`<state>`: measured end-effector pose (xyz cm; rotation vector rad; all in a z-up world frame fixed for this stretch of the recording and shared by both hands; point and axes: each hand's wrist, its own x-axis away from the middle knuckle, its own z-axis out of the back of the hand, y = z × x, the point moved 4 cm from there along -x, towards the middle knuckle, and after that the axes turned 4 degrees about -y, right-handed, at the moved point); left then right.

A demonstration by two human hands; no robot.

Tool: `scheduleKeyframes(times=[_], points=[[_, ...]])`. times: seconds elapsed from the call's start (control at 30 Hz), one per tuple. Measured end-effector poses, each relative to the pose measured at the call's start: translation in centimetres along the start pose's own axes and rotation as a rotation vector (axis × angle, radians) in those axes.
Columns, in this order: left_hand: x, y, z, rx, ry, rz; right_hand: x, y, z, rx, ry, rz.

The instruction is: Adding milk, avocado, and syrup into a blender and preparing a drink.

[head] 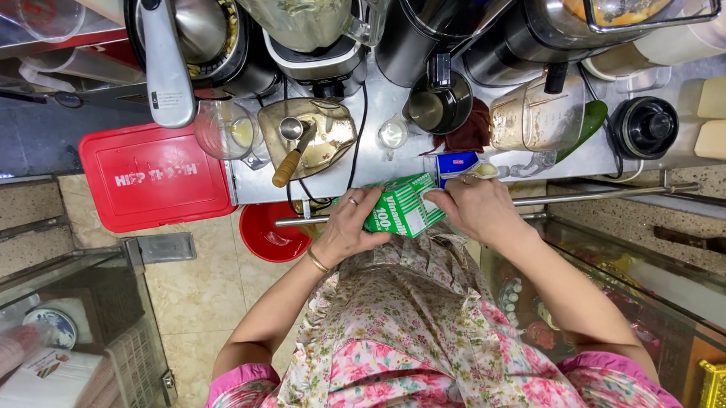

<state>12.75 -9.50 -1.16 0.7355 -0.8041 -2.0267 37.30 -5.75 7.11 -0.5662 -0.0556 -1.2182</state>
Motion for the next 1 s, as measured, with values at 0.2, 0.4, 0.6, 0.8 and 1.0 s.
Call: scheduleKeyframes(times=[0.2,0.4,0.6,0.8,1.0], points=[[0.5,-0.1,-0.4,0.035,-0.043,-0.017,2.2,-0.5,0.2,-0.271,0.081,0.181],[0.1,-0.7,-1.2,0.055,-0.065,-0.002,2.1,-1.6,2.5,-0.358,0.087,0.186],[-0.3,-0.8,-1.0,0.073,-0.048,0.043,2.3,1.3,-1.6,-0.306,0.180,0.211],[-1.3,-0.7,-1.6,0.102,-0.064,0.060,-1.9,4.6,-2.0,0.161,0.347,0.260],[-3.3,-2.2,-8.2,0.329,-0.163,0.130,-1.5,9.9,-3.5,0.402,0.198,0.286]])
